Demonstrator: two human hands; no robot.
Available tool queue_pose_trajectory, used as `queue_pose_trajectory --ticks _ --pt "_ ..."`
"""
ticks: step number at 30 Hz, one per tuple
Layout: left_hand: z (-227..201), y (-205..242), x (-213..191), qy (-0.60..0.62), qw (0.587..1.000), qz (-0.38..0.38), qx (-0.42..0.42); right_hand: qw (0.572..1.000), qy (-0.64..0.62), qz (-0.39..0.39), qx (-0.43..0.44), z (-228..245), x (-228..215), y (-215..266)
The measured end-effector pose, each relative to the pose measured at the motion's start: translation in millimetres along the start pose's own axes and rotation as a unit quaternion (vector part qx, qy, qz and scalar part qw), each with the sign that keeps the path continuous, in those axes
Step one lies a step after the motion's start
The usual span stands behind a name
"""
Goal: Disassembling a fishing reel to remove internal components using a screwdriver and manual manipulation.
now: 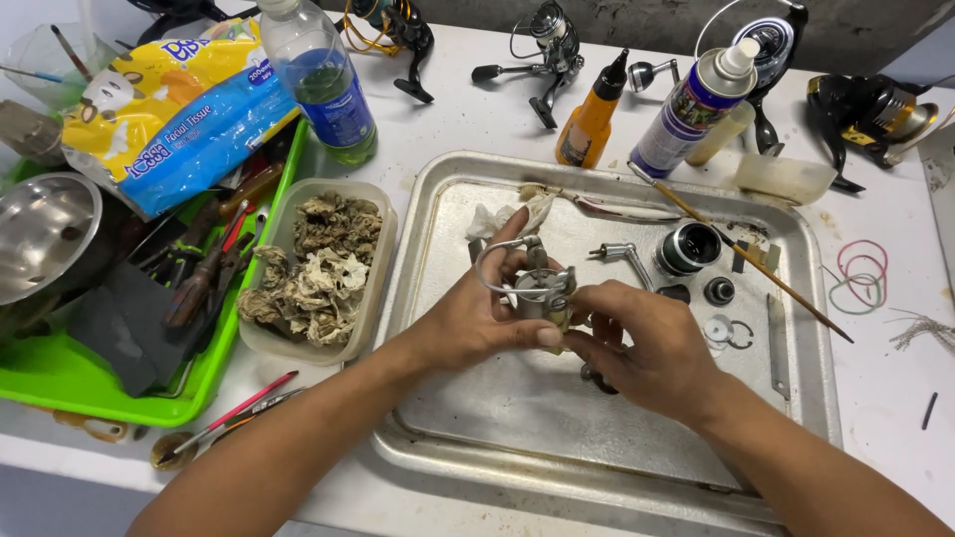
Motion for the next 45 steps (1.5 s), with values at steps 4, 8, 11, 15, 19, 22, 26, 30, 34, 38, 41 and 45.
queue_pose_trajectory --ticks 4,8,11,15,19,22,26,30,34,38,41,45 --pt "14.8 -1.7 0.4 -0.01 1.0 0.009 -0.028 0.999 -0.026 0.013 -0.023 20.3 2.8 -13.6" --pt "8.1 1.6 2.2 0.028 0.999 0.011 -0.028 0.999 -0.029 -0.004 -0.013 16.0 -3.8 -14.2" --pt "-10.5 7.4 7.8 0.038 0.999 0.009 -0.015 0.998 -0.038 -0.039 0.026 -15.8 -12.1 -3.7" --pt "-10.7 8.5 0.8 -0.018 1.0 -0.008 0.021 0.997 -0.018 -0.058 0.038 -26.1 -22.8 -12.1" --pt "-6.3 0.0 -12.3 -0.097 0.99 -0.044 0.094 0.994 -0.019 -0.077 0.069 -31.5 -25.1 -11.6" --pt "-25.2 -0.7 -15.0 -0.177 0.971 -0.056 0.153 0.992 -0.018 -0.089 0.088 -40.8 -26.4 -5.3" --pt "-23.8 0.1 -17.6 -0.188 0.964 -0.074 0.173 0.994 0.022 -0.076 0.072 -45.2 -27.4 -4.6" --pt "-28.3 2.3 -14.5 -0.206 0.958 -0.078 0.187 0.992 0.026 -0.075 0.093 -38.1 -29.1 -11.1" --pt "-31.9 1.9 -12.0 -0.214 0.952 -0.092 0.197 0.991 -0.011 -0.082 0.109 -43.1 -28.9 -11.5" --pt "-41.9 2.6 -20.3 -0.325 0.907 -0.165 0.211 0.99 0.04 -0.059 0.117 -48.7 -31.5 -12.5" --pt "-32.3 1.9 -22.0 -0.458 0.84 -0.174 0.233 0.988 0.053 -0.061 0.13 -51.9 -32.7 -11.7" --pt "-34.3 3.3 -12.0 -0.627 0.735 -0.122 0.226 0.988 0.058 -0.057 0.129 -51.4 -32.4 -13.0"
Point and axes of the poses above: each hand's wrist, its own y-axis away from the middle knuckle, its own x-axis out of the palm, z = x × y, the point moved 8 cm from there along -y, towards the middle knuckle, and after that the axes turned 15 degrees about -z, right-handed, at the moved point
